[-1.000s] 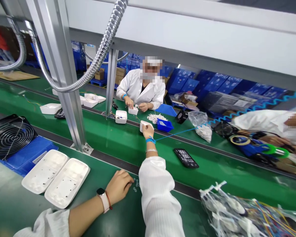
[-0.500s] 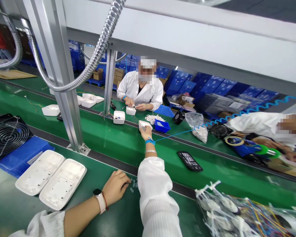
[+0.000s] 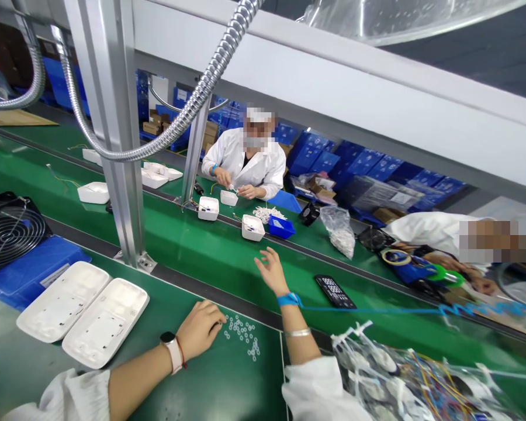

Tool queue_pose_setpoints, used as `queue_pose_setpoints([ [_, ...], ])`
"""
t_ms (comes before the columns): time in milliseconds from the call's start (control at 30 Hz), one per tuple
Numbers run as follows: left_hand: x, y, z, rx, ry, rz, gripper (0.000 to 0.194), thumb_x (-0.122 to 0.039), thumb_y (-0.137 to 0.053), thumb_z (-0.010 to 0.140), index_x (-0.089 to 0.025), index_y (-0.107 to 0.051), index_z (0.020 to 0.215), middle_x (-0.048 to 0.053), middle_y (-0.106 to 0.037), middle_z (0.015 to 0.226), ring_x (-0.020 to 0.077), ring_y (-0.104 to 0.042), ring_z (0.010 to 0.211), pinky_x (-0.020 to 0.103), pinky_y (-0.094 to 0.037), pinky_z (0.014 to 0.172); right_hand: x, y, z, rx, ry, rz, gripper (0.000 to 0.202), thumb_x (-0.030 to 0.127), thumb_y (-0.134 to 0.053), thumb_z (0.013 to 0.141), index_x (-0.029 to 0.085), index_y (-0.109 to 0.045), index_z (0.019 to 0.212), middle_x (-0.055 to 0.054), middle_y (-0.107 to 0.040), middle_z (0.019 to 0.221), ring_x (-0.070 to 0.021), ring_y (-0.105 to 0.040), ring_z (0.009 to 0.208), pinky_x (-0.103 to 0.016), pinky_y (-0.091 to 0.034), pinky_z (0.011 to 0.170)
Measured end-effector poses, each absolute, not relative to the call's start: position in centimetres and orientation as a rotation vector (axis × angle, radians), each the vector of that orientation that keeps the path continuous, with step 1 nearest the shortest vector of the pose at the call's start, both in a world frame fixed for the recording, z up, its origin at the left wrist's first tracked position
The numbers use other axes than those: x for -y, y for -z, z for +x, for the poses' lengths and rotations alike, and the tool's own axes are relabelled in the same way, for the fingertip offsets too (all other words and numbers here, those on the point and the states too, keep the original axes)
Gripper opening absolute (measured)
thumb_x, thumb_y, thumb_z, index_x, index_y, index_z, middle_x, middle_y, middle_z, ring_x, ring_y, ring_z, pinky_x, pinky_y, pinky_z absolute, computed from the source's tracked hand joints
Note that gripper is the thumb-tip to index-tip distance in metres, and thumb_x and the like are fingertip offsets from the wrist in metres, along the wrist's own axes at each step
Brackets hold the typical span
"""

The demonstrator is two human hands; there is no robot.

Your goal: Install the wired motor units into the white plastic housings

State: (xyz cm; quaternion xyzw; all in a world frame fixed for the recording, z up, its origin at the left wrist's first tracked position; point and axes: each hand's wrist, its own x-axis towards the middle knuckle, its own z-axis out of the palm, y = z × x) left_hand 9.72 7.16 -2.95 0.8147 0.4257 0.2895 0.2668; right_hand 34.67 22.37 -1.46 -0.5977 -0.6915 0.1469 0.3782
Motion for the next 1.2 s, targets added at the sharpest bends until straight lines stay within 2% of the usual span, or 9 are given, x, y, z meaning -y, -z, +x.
queue_pose_setpoints([
  [267, -7.0, 2.7, 9.6, -1.156, -0.761, 2.226, 0.017, -0.011, -0.051, 0.081, -0.020, -0.061, 0.089, 0.001, -0.063, 0.091, 0.0188, -0.050, 0.092, 0.033, -0.038, 0.082, -14.1, 4.8, 35.7, 1.701, -0.417, -1.553, 0.035, 0.045, -0.054, 0.078, 0.016, -0.061, 0.095, -0.015, -0.047, 0.121, -0.0190, -0.060, 0.082, -0.038, -0.053, 0.073],
  [433, -7.1, 2.8, 9.6, -1.156, -0.740, 2.241, 0.017, -0.012, -0.050, 0.082, -0.021, -0.061, 0.090, 0.002, -0.063, 0.091, 0.0192, -0.050, 0.093, 0.033, -0.038, 0.082, -13.8, 4.9, 36.3, 1.646, -0.335, -1.542, 0.035, 0.046, -0.050, 0.080, 0.015, -0.062, 0.092, -0.016, -0.051, 0.116, -0.0203, -0.060, 0.084, -0.038, -0.052, 0.072],
  [600, -7.1, 2.8, 9.7, -1.166, -0.726, 2.247, 0.016, -0.013, -0.050, 0.082, -0.021, -0.061, 0.090, 0.002, -0.063, 0.090, 0.0194, -0.050, 0.093, 0.033, -0.038, 0.082, -13.9, 5.2, 36.3, 1.671, -0.312, -1.516, 0.034, 0.046, -0.050, 0.081, 0.016, -0.063, 0.091, -0.014, -0.054, 0.113, -0.0179, -0.060, 0.077, -0.037, -0.052, 0.071],
  [1200, -7.2, 2.7, 9.6, -1.149, -0.737, 2.257, 0.016, -0.012, -0.051, 0.081, -0.021, -0.062, 0.089, 0.001, -0.064, 0.091, 0.0194, -0.050, 0.092, 0.033, -0.037, 0.081, -13.9, 5.3, 36.1, 1.689, -0.357, -1.541, 0.034, 0.045, -0.049, 0.080, 0.015, -0.063, 0.088, -0.015, -0.055, 0.109, -0.0179, -0.060, 0.074, -0.037, -0.052, 0.069],
])
